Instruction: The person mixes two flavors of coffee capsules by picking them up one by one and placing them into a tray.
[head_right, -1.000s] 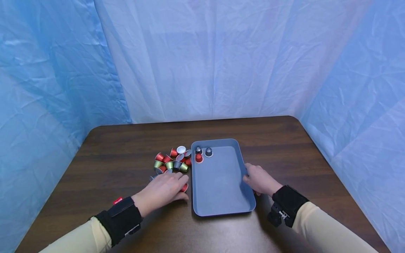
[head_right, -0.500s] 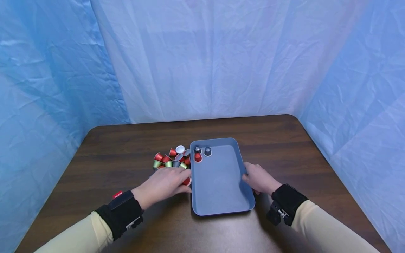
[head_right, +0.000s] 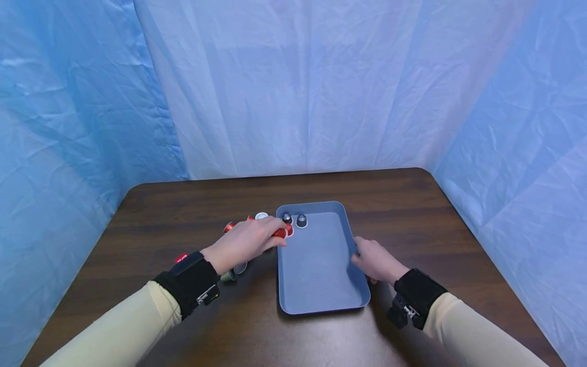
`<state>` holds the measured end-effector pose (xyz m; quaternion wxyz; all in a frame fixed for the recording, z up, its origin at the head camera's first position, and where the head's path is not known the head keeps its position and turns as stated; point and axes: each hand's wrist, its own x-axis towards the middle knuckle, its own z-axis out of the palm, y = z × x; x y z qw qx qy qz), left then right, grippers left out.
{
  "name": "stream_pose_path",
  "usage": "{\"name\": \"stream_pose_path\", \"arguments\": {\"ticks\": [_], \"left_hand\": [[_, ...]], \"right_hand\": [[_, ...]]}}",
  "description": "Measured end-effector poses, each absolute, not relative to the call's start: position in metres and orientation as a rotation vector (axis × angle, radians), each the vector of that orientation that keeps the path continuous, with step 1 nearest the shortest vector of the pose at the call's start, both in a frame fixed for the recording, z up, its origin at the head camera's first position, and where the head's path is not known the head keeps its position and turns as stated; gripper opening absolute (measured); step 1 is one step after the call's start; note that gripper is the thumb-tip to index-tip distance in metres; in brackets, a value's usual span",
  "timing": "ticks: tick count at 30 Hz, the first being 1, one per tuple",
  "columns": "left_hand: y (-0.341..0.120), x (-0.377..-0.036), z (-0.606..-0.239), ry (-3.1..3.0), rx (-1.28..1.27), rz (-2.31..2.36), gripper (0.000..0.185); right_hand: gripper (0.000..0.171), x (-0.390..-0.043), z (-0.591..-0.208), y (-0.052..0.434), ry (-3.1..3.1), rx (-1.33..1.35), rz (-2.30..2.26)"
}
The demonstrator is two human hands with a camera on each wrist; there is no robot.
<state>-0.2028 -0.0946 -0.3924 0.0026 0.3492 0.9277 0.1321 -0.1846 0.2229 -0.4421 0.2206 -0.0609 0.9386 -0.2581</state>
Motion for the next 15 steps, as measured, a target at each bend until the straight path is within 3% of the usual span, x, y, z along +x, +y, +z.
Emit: {"name": "stream_pose_path", "arguments": {"ticks": [15], "left_hand": [[-0.057,-0.240,-0.403,2.936,1.008,0.282,0.030]], "right_hand": [[0.058,-0.183,-0.440,0.224,2.595,-0.192,-0.726]]}}
